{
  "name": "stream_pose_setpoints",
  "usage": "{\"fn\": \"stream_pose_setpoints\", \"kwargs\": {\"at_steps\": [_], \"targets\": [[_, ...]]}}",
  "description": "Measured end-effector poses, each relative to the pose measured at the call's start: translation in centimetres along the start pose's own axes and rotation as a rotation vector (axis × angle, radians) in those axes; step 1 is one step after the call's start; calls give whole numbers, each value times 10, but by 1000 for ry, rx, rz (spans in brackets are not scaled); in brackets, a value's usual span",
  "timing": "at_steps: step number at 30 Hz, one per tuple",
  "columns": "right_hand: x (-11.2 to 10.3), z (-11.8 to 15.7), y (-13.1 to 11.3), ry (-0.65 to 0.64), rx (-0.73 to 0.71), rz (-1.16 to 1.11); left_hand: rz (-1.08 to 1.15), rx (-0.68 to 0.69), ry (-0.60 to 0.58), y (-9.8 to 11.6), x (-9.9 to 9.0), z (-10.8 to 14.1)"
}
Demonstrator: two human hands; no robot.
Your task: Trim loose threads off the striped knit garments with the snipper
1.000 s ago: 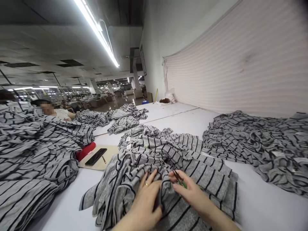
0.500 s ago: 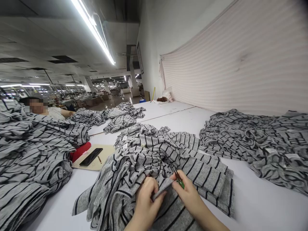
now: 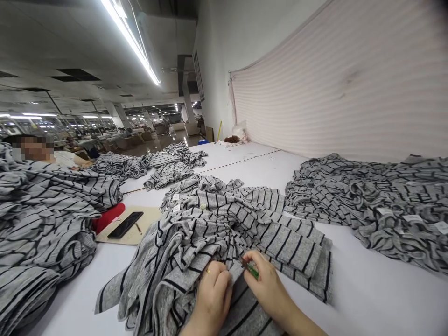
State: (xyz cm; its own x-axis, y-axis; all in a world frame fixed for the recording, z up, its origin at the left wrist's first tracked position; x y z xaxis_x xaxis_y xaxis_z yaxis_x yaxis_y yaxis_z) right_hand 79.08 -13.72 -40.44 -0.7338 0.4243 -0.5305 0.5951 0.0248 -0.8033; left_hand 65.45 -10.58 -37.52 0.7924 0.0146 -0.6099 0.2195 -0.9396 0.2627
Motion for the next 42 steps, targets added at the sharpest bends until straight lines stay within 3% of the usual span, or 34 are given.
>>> {"fn": "stream_pose_setpoints", "kwargs": {"at_steps": [7, 15, 23, 25, 29, 31, 36, 42], "targets": [[-3, 7, -7, -40, -131, -3, -31, 122, 7, 5, 2, 8], [-18, 20, -6, -235, -74, -9, 61, 103, 8, 8, -3, 13], [-6, 22, 1, -175, -12, 31, 163, 27, 29, 2, -5, 16], [-2, 15, 3, -136, -17, 31, 310, -101, -47, -5, -1, 14], [-9, 1, 5, -31, -22, 30, 602, -662, -166, -34, 9, 17], [-12, 0, 1, -63, -56, 36, 686, -831, -168, -43, 10, 18], [-19, 10, -15, -165, -177, 80, 853, -939, -164, -50, 12, 15], [-17, 6, -23, -179, -173, 173, 869, -905, -207, -47, 14, 11]]}}
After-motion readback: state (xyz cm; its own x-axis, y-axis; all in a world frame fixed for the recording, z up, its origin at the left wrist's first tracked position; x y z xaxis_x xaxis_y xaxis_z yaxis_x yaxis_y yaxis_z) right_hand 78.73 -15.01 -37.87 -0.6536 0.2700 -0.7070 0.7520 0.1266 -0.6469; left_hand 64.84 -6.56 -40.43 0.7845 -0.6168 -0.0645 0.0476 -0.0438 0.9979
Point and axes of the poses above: each hand's wrist, its own z-axis away from the middle knuckle, its own x-axis out of the palm, y = z × x, the point moved 7 cm from there along -z, towards the middle knuckle, and after that the axes turned 6 degrees about z, right-handed, at the moved point
